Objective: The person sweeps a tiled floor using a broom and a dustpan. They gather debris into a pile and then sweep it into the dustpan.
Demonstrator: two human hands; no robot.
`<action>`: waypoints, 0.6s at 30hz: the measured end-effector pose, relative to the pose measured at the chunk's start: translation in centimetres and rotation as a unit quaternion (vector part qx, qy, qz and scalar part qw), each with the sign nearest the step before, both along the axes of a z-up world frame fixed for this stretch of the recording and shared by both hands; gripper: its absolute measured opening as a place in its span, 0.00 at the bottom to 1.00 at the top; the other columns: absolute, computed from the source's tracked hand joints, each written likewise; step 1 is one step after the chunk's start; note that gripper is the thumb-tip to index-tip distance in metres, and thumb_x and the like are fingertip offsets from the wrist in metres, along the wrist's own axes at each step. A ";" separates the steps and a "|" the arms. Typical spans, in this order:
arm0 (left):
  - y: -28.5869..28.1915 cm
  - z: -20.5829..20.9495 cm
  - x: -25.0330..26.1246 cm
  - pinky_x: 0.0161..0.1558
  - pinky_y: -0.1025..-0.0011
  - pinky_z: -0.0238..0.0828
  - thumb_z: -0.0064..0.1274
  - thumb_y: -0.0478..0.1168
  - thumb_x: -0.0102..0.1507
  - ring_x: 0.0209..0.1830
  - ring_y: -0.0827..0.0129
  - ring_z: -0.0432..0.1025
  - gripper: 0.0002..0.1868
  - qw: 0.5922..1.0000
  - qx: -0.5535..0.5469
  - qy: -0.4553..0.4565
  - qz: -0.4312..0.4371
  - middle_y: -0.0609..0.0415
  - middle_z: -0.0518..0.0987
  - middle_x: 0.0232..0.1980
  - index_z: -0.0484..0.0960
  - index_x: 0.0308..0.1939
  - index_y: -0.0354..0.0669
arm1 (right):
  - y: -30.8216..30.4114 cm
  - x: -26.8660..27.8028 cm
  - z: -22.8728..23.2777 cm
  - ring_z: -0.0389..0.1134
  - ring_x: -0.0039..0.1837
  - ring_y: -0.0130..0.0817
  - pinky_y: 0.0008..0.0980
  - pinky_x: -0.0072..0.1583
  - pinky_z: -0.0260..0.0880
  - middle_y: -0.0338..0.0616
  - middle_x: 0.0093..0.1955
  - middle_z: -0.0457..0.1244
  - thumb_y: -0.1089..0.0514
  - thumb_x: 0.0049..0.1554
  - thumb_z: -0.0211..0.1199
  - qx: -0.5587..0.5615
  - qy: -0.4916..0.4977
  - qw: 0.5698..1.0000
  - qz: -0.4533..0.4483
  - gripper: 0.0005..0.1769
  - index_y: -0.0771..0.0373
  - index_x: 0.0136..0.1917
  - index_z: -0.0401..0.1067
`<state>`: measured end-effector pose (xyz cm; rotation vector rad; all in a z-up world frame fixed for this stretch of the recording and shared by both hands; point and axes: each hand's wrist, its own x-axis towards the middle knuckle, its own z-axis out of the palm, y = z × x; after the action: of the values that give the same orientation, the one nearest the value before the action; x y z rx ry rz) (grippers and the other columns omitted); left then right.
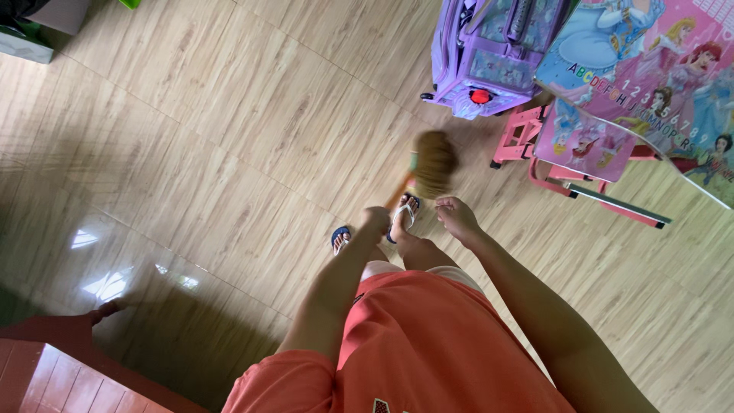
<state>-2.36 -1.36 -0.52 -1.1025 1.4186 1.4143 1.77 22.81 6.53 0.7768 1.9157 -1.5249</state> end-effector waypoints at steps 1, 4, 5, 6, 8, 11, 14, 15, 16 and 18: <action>-1.2 0.1 -1.2 0.16 0.68 0.52 0.49 0.40 0.66 0.18 0.67 0.62 0.06 0.999 -0.029 0.012 0.022 0.55 0.70 0.24 0.78 0.39 0.42 | 0.7 -0.6 0.2 0.70 0.50 0.30 0.29 0.48 0.69 0.40 0.56 0.69 0.56 0.62 0.54 -0.002 -0.003 1.000 -0.002 0.17 0.62 0.62 0.69; -2.0 1.6 -3.7 0.17 0.66 0.57 0.46 0.40 0.67 0.20 0.65 0.66 0.08 0.990 -0.122 0.043 0.048 0.54 0.73 0.27 0.78 0.45 0.42 | 1.9 -2.1 1.1 0.70 0.50 0.30 0.29 0.48 0.70 0.41 0.56 0.68 0.55 0.61 0.56 0.004 -0.014 1.000 -0.002 0.17 0.62 0.62 0.70; -1.9 2.4 -4.3 0.17 0.66 0.60 0.44 0.41 0.67 0.20 0.66 0.68 0.09 0.986 -0.153 0.052 0.031 0.54 0.74 0.28 0.76 0.47 0.43 | 1.9 -2.5 1.3 0.71 0.50 0.31 0.29 0.48 0.70 0.42 0.56 0.69 0.55 0.61 0.57 0.015 -0.018 1.000 0.003 0.17 0.63 0.61 0.71; -1.5 3.4 -5.1 0.17 0.66 0.62 0.43 0.41 0.68 0.19 0.66 0.69 0.10 0.981 -0.185 0.061 0.014 0.53 0.75 0.28 0.74 0.50 0.44 | 1.6 -2.9 1.5 0.71 0.50 0.31 0.30 0.48 0.71 0.43 0.56 0.69 0.54 0.61 0.59 0.026 -0.022 0.999 0.008 0.17 0.63 0.60 0.71; 0.0 5.6 -5.9 0.16 0.68 0.62 0.42 0.43 0.69 0.19 0.70 0.68 0.10 0.980 -0.167 0.105 0.030 0.55 0.73 0.29 0.73 0.51 0.46 | 1.1 -3.6 1.6 0.72 0.50 0.30 0.29 0.49 0.71 0.40 0.57 0.68 0.53 0.61 0.58 0.022 -0.032 0.999 0.019 0.18 0.62 0.61 0.71; 2.0 9.6 -6.1 0.14 0.71 0.58 0.42 0.43 0.69 0.17 0.72 0.64 0.10 0.988 -0.081 0.102 0.086 0.56 0.69 0.27 0.71 0.53 0.48 | 0.1 -5.0 0.9 0.72 0.50 0.31 0.30 0.49 0.72 0.42 0.57 0.69 0.54 0.60 0.57 -0.001 -0.040 0.999 0.027 0.19 0.61 0.62 0.71; 2.1 12.5 -6.3 0.13 0.77 0.49 0.41 0.38 0.66 0.14 0.78 0.58 0.15 0.974 0.094 0.034 0.204 0.60 0.65 0.25 0.73 0.53 0.67 | -0.4 -7.1 -0.2 0.71 0.50 0.32 0.32 0.49 0.72 0.45 0.55 0.70 0.55 0.60 0.58 -0.007 -0.035 0.998 0.045 0.19 0.63 0.63 0.71; 1.8 12.7 -6.5 0.13 0.80 0.46 0.41 0.36 0.65 0.14 0.81 0.55 0.21 0.955 0.163 0.006 0.247 0.62 0.64 0.24 0.74 0.53 0.76 | -0.6 -7.9 -0.6 0.71 0.50 0.32 0.32 0.49 0.71 0.46 0.55 0.70 0.55 0.60 0.59 -0.004 -0.031 0.998 0.052 0.20 0.63 0.63 0.71; 1.6 12.3 -7.0 0.13 0.80 0.44 0.43 0.41 0.67 0.13 0.82 0.54 0.10 0.945 0.192 -0.020 0.264 0.63 0.64 0.23 0.71 0.47 0.69 | -0.6 -8.9 -1.0 0.71 0.50 0.31 0.30 0.50 0.72 0.45 0.54 0.70 0.55 0.60 0.58 -0.021 -0.014 0.999 0.043 0.19 0.63 0.63 0.71; 1.5 10.4 -8.6 0.11 0.81 0.40 0.47 0.51 0.71 0.11 0.84 0.51 0.14 0.922 0.247 -0.071 0.290 0.64 0.62 0.21 0.66 0.34 0.54 | -0.9 -11.5 -1.7 0.72 0.52 0.28 0.27 0.53 0.72 0.43 0.54 0.71 0.55 0.61 0.57 -0.056 0.021 0.998 0.020 0.18 0.64 0.62 0.71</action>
<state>-10.99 0.12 9.84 -1.3003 0.5773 1.9201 -9.71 21.89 4.81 0.6590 1.8467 -1.6199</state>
